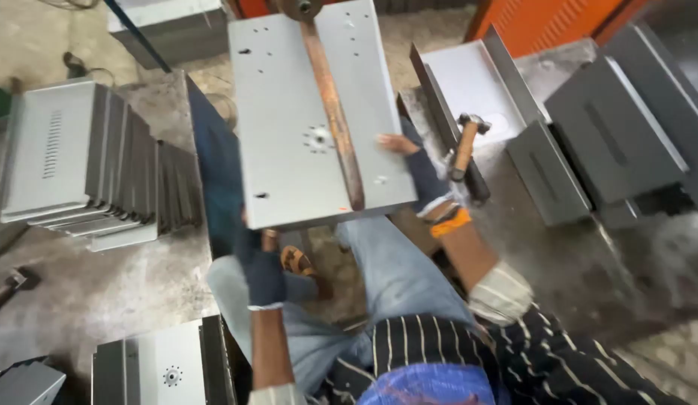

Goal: The person sits at a manual sheet-metal bending machine and folds flat metal panels by pulling the bending lever over each panel, then stacks the folded panels on the workbench. They reposition and turn each panel to bend different edges, and near the end they file the edge of a panel.

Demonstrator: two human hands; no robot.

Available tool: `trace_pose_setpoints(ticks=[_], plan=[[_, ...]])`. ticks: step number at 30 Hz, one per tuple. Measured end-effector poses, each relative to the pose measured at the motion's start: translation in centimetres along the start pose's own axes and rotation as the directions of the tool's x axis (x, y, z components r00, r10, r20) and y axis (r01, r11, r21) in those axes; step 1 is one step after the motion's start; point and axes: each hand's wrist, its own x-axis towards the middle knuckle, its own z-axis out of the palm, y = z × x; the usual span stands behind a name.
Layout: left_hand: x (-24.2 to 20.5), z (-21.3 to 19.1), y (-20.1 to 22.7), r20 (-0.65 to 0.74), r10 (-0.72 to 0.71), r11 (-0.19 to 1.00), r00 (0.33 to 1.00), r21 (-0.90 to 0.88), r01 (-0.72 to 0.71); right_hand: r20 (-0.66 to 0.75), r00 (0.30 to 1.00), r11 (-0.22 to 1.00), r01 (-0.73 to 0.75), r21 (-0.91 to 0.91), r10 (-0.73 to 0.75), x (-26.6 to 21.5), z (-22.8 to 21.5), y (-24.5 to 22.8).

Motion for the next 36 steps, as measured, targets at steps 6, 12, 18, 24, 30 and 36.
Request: trace_pose_setpoints(ticks=[6, 12, 18, 24, 30, 36], plan=[[1.9, -1.4, 1.5, 0.074, -0.102, 0.994, 0.992, -0.036, 0.105, -0.005, 0.999, 0.996, -0.038, 0.081, 0.039, -4.0, 7.8, -4.5], [5.2, -4.8, -0.9, 0.092, -0.072, 0.97, 0.993, -0.227, 0.091, 0.005, 0.973, 0.964, 0.23, 0.135, -0.232, -0.6, 7.0, 2.0], [4.1, -3.8, -7.3, -0.101, -0.141, 0.989, 0.985, 0.034, 0.145, -0.065, 0.97, 0.967, 0.241, 0.081, -0.236, 1.1, 1.4, 5.4], [-1.9, 11.5, 4.0, -0.205, -0.02, 0.99, 0.979, -0.139, -0.009, -0.255, 0.966, 0.991, -0.011, 0.136, 0.045, -7.3, -5.9, -0.9], [-1.8, 14.4, 3.2, -0.379, -0.262, 0.959, 0.888, -0.205, 0.195, 0.077, 0.738, 0.088, 0.183, -0.979, -0.67, -12.5, 4.1, -8.9], [6.1, 11.1, 2.9, 0.239, 0.119, 0.978, 0.964, -0.197, -0.072, 0.507, 0.819, 0.163, 0.558, -0.814, -0.269, -6.7, 9.6, -12.1]])
